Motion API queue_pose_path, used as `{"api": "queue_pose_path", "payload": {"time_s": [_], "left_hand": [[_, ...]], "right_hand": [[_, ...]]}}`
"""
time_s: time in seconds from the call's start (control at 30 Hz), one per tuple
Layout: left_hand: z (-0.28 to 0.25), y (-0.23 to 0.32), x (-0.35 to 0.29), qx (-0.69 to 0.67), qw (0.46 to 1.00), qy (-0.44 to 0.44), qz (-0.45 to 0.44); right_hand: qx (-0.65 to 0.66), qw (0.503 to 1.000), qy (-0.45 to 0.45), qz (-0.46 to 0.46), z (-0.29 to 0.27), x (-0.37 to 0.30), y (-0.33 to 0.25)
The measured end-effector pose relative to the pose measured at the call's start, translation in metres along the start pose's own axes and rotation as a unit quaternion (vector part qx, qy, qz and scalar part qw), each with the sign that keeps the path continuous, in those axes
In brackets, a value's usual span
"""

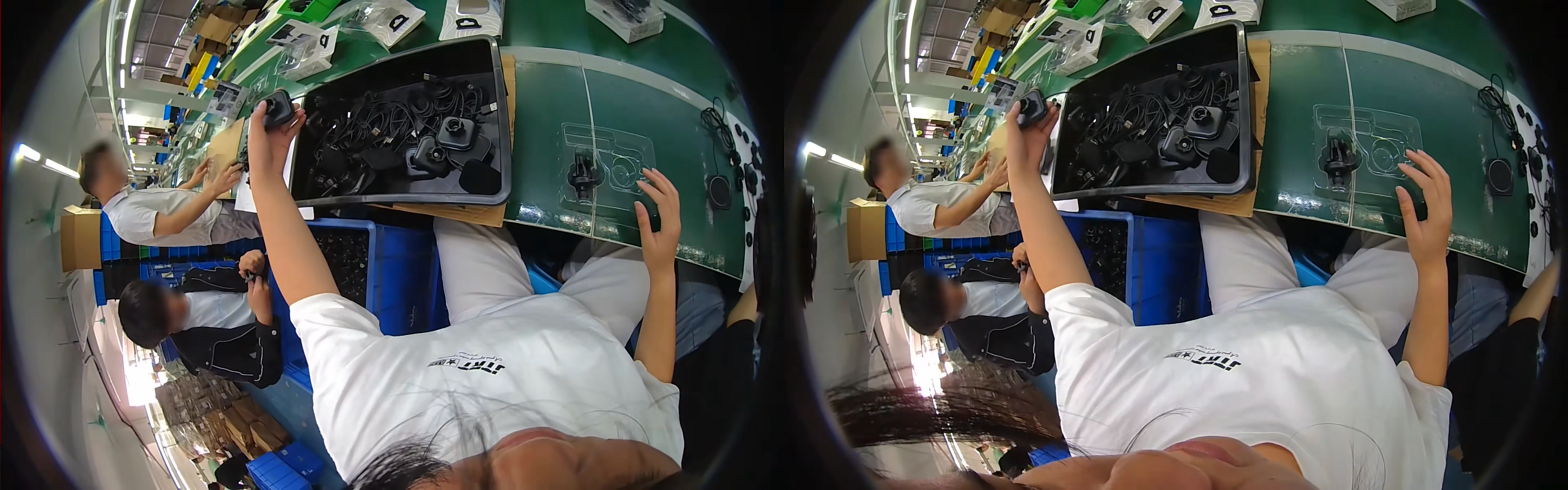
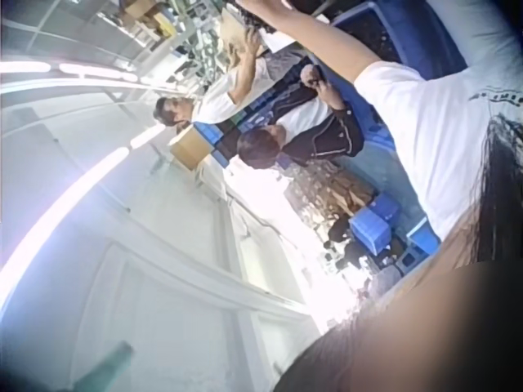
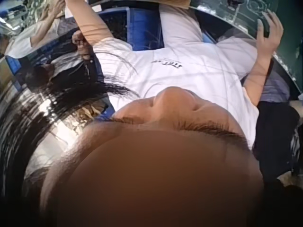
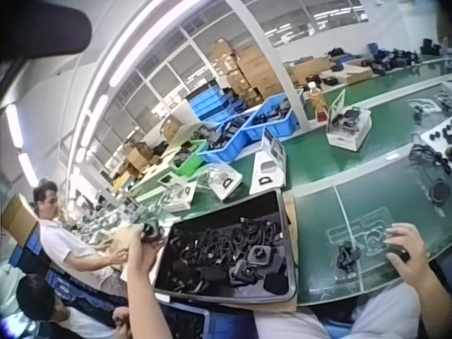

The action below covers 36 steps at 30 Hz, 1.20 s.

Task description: Assembling small mechanical components at a factory workbench by snapping parts together.

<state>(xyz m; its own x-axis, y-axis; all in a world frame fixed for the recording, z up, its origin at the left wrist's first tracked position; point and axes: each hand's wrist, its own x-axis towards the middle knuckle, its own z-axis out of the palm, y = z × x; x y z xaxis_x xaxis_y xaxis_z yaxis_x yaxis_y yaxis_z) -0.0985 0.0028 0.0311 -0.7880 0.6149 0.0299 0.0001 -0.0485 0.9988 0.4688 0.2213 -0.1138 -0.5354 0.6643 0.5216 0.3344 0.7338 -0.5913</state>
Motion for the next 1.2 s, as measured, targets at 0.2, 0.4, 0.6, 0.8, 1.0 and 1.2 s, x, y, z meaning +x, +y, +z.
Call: {"api": "queue_pose_path", "payload": {"time_s": [0.2, 0.4, 0.6, 0.8, 1.0, 1.2], "left_hand": [[0.084, 0.017, -0.073, -0.14, 0.981, -0.117, 0.07], [0.166, -0.006, -0.162, -0.091, 0.957, -0.24, 0.133], [0.265, -0.042, -0.213, -0.099, 0.917, -0.387, 0.004], [0.298, -0.081, -0.244, -0.092, 0.913, -0.398, 0.006], [0.302, -0.085, -0.251, -0.153, 0.899, -0.41, 0.008], [0.309, -0.113, -0.228, -0.075, 0.903, -0.401, 0.137]], "right_hand": [[-0.079, 0.996, 0.042, -0.01, -0.01, 0.002, 0.001], [0.078, 0.996, 0.032, -0.02, -0.032, 0.011, -0.051], [0.082, 0.986, -0.009, -0.146, -0.042, 0.036, -0.098], [-0.035, 0.982, -0.031, -0.186, -0.032, 0.022, -0.097], [0.04, 0.985, -0.003, -0.17, -0.029, 0.026, -0.076], [0.453, 0.891, 0.042, 0.005, -0.028, 0.041, -0.079]]}}
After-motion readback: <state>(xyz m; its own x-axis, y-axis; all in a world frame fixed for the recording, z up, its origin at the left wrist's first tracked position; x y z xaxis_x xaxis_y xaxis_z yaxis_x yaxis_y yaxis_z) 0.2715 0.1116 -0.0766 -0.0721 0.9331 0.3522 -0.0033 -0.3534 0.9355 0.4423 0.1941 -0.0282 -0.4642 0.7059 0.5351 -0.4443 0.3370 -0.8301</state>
